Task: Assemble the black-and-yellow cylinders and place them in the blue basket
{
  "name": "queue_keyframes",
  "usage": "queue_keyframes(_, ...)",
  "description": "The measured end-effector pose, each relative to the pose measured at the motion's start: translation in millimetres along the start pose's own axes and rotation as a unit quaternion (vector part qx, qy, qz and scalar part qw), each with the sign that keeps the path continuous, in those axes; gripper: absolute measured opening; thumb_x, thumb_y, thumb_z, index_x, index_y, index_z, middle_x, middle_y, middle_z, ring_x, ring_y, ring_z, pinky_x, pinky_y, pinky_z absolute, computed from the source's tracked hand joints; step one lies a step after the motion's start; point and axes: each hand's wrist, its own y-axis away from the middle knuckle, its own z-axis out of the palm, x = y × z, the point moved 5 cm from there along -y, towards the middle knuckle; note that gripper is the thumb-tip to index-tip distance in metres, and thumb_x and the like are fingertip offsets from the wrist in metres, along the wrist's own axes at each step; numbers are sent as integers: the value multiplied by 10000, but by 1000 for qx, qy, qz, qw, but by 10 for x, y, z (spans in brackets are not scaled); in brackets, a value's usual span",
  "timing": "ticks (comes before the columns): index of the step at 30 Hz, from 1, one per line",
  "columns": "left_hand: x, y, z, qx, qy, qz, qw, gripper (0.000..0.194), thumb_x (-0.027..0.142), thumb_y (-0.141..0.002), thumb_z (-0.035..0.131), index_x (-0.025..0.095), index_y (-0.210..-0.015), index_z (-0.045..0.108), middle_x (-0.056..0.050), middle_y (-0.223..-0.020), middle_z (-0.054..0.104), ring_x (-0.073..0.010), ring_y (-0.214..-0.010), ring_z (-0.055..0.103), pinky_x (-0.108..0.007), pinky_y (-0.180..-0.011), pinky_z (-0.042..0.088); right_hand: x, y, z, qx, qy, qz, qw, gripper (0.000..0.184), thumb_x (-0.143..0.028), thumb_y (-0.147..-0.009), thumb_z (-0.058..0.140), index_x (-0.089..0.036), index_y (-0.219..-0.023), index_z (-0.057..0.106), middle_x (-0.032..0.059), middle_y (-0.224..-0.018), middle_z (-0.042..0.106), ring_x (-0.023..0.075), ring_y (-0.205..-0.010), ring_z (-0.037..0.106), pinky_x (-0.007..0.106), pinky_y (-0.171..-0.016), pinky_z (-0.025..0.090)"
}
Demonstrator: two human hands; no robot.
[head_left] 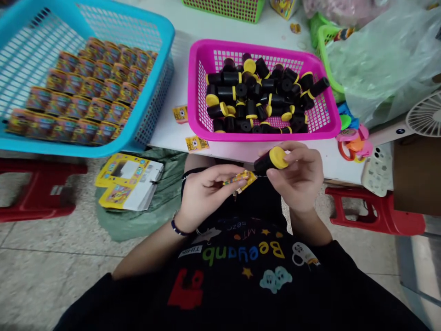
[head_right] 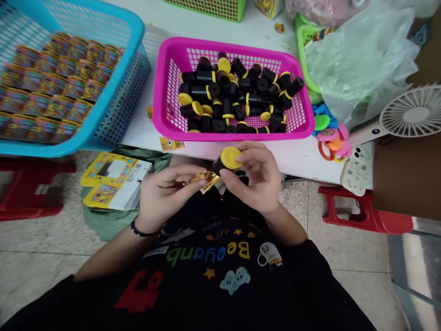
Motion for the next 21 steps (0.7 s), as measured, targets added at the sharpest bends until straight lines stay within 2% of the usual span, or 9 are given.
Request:
queue_keyframes(3, -20, 29, 20, -31, -41, 15, 999, 487, 511, -920, 827, 212, -1293, 737, -9, -841, 846, -163, -782, 820, -202, -768, 638, 15, 25, -17, 34, -18, 35, 999, 243, -304, -920, 821, -318, -1100, 657, 4, -1124, 682, 173, -994, 796, 368, -890, 701)
queue_keyframes(6, 18, 36, 29, -52, -110, 60, 991, 364, 544, -1007, 702, 212, -1116, 804, -3, -860, 846, -126, -699, 788, -159, -689, 589, 42, 42, 8, 33, -47, 62, 996, 231, -360, -914, 834, -314, -1060, 662, -8, -1042, 727, 174, -985, 798, 377, -909, 698)
queue_keyframes(8, 54, 35, 44, -64, -130, 94, 985, 432, 561, -1058, 600, 201, -1022, 836, -19, -915, 855, -121, -716, 792, -150, -705, 584, 49, 48, 26, 28, -67, 76, 994, 226, -367, -911, 839, -315, -1046, 665, -16, -995, 746, 176, -989, 799, 385, -922, 696)
queue_keyframes(11, 72, 30, 58, -72, -124, 113, 983, 524, 586, -1084, 508, 190, -1106, 850, -48, -1004, 860, -147, -845, 823, -158, -804, 603, 45, 62, 39, 32, -80, 98, 991, 233, -398, -911, 834, -318, -1035, 654, -21, -987, 763, 177, -968, 801, 388, -900, 702)
queue_keyframes(16, 73, 41, 49, -68, -100, 123, 985, 558, 599, -1078, 490, 181, -1228, 829, -92, -1147, 844, -194, -997, 827, -213, -916, 627, 56, 84, 84, 16, -77, 127, 989, 247, -398, -904, 842, -312, -1028, 647, -24, -1041, 777, 160, -966, 802, 362, -899, 702)
queue_keyframes(21, 88, 67, 1, -20, -112, 109, 988, 543, 603, -1070, 515, 194, -1270, 813, -77, -1172, 841, -196, -1008, 822, -223, -924, 629, 43, 62, 91, -10, -64, 93, 994, 210, -285, -906, 843, -299, -1031, 675, -30, -1028, 769, 121, -963, 786, 295, -894, 679)
